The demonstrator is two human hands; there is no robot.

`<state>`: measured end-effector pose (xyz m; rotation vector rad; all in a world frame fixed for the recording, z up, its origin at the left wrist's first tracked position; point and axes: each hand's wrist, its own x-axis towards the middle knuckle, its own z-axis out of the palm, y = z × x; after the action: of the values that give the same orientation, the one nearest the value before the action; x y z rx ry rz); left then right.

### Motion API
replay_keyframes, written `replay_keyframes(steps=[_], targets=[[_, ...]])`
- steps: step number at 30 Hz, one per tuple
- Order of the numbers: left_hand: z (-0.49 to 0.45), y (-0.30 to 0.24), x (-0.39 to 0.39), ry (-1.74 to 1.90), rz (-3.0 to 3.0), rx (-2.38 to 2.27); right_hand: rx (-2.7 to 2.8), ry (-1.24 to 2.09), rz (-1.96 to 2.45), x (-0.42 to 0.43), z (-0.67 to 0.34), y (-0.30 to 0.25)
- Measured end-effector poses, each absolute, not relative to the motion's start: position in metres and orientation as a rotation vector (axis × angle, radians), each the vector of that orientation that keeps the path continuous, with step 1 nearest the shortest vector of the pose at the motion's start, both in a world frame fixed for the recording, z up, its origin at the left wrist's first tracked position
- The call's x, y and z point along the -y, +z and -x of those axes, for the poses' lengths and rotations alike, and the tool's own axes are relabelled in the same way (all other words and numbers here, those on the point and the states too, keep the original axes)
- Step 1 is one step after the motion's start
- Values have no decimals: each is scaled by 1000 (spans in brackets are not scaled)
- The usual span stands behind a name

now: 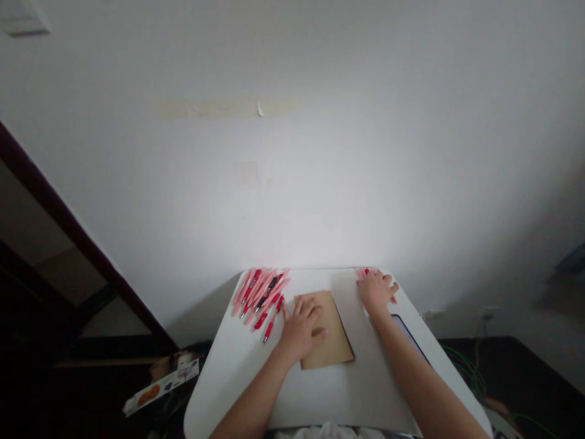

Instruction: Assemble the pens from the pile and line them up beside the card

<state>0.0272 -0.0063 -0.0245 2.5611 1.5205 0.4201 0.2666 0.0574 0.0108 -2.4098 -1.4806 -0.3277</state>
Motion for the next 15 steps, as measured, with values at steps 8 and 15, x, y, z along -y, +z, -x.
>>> replay_keyframes(steps=[8,15], targets=[[-27,-23,7,412,-2557,-1507,1470,-337,2395,-54,-263,16],[-29,-19,9,466,-2531,-1519,1881,130,1887,-49,-255,18]])
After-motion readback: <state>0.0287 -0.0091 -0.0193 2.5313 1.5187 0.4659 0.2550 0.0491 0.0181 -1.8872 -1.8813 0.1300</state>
